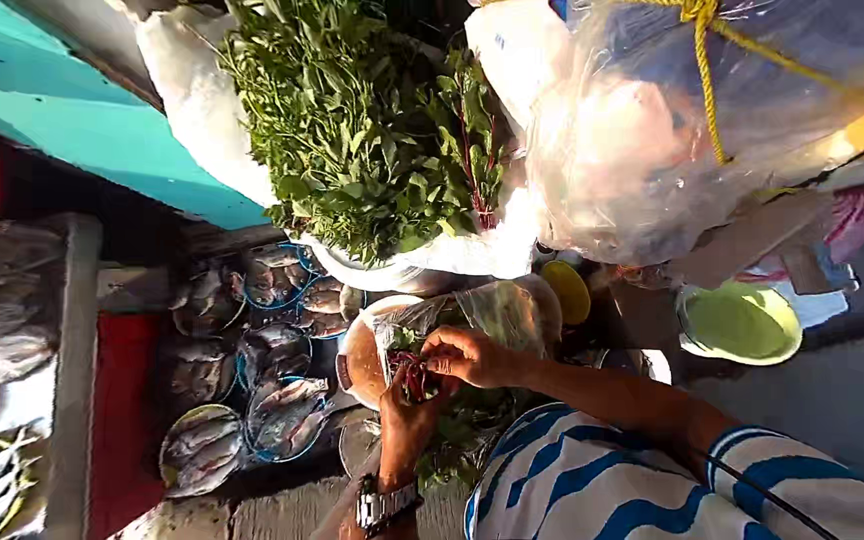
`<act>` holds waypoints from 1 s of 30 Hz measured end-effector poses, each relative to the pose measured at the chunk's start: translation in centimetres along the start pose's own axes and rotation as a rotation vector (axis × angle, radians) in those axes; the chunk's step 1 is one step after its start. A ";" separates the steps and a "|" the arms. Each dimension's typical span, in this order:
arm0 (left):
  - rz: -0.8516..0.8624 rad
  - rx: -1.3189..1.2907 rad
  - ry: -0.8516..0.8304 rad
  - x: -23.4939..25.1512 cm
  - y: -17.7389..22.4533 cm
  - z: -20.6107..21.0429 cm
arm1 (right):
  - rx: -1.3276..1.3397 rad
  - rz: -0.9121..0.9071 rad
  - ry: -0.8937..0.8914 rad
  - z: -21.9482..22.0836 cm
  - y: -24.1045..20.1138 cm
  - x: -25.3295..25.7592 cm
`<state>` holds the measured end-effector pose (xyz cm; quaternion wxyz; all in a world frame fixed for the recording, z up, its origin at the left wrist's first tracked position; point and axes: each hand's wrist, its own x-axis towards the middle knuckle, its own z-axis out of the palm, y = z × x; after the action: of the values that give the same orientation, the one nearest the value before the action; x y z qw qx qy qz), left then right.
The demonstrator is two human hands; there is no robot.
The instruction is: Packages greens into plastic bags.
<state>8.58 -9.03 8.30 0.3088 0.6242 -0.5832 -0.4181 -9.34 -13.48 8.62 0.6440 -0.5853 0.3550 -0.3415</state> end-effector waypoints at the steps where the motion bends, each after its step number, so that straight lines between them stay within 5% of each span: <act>1: -0.002 0.062 -0.016 0.5 0.2 0.0 | -0.041 0.006 0.049 -0.5 0.0 -0.5; 5: 0.041 0.264 -0.025 2.0 0.7 0.1 | -0.423 0.176 0.425 -6.0 3.2 -6.8; 7: 0.097 0.321 0.017 2.4 0.5 -0.3 | -0.557 0.425 0.610 -10.5 6.2 -12.2; 10: 0.122 0.392 0.048 2.5 0.6 -0.8 | -0.572 0.750 0.991 -17.3 8.9 -20.1; 14: 0.176 0.467 0.093 1.2 1.9 0.3 | -0.473 0.824 1.309 -24.2 10.4 -24.9; 18: 0.192 0.340 0.223 -0.5 4.9 2.0 | -0.361 0.844 1.187 -28.6 13.7 -25.1; 23: 0.279 -0.188 0.386 -0.4 7.6 2.1 | -0.356 0.818 1.068 -29.2 13.2 -23.8; 30: 0.257 -0.214 0.398 -0.3 9.3 3.0 | -0.278 0.761 1.016 -29.0 12.3 -23.5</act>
<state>1.59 -9.68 15.12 0.5323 0.5787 -0.5381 -0.3037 -46.03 -7.18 -4.13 0.3901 -0.2619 0.8388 -0.2750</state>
